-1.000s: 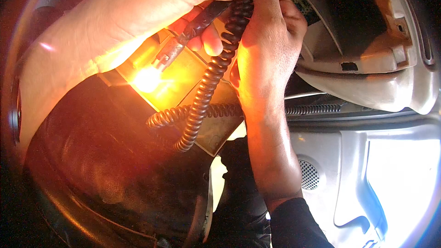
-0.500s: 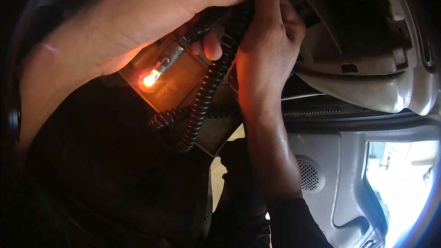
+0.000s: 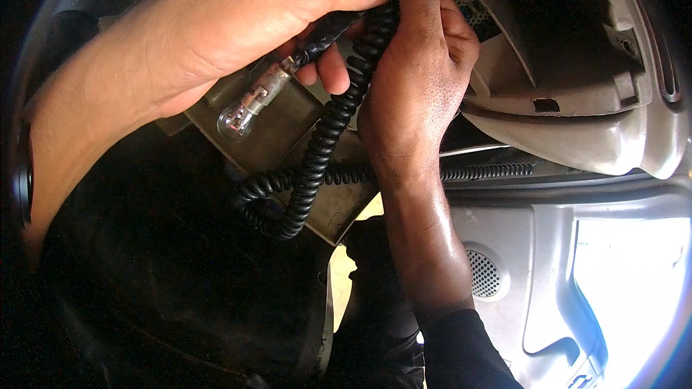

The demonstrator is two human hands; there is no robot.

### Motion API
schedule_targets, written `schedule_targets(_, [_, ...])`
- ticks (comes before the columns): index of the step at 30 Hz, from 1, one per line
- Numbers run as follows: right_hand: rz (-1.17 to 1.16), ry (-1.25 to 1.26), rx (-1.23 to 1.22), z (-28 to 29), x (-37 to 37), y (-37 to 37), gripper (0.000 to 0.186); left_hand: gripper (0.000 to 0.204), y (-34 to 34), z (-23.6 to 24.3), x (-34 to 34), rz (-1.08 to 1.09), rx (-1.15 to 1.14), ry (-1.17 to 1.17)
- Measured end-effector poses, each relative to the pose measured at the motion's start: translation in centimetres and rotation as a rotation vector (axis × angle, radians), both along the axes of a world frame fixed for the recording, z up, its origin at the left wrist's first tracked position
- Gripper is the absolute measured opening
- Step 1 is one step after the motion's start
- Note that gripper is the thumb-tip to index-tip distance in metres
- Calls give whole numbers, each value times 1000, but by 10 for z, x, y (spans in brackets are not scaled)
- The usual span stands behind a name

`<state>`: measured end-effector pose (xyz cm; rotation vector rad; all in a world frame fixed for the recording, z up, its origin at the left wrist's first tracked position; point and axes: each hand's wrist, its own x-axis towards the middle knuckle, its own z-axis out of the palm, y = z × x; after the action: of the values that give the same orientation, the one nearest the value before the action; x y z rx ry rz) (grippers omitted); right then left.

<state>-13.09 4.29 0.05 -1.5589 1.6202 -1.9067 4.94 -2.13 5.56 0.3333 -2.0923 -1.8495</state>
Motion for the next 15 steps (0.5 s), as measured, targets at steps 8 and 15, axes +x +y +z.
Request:
schedule_targets(8, [-9,-30,-19,4,10,2,36,41,9,-2,-2,93,-68,8])
schedule_targets(15, [6,-70,31,-1,-5,5,35,39,-3,2,-10,16,-108,-67])
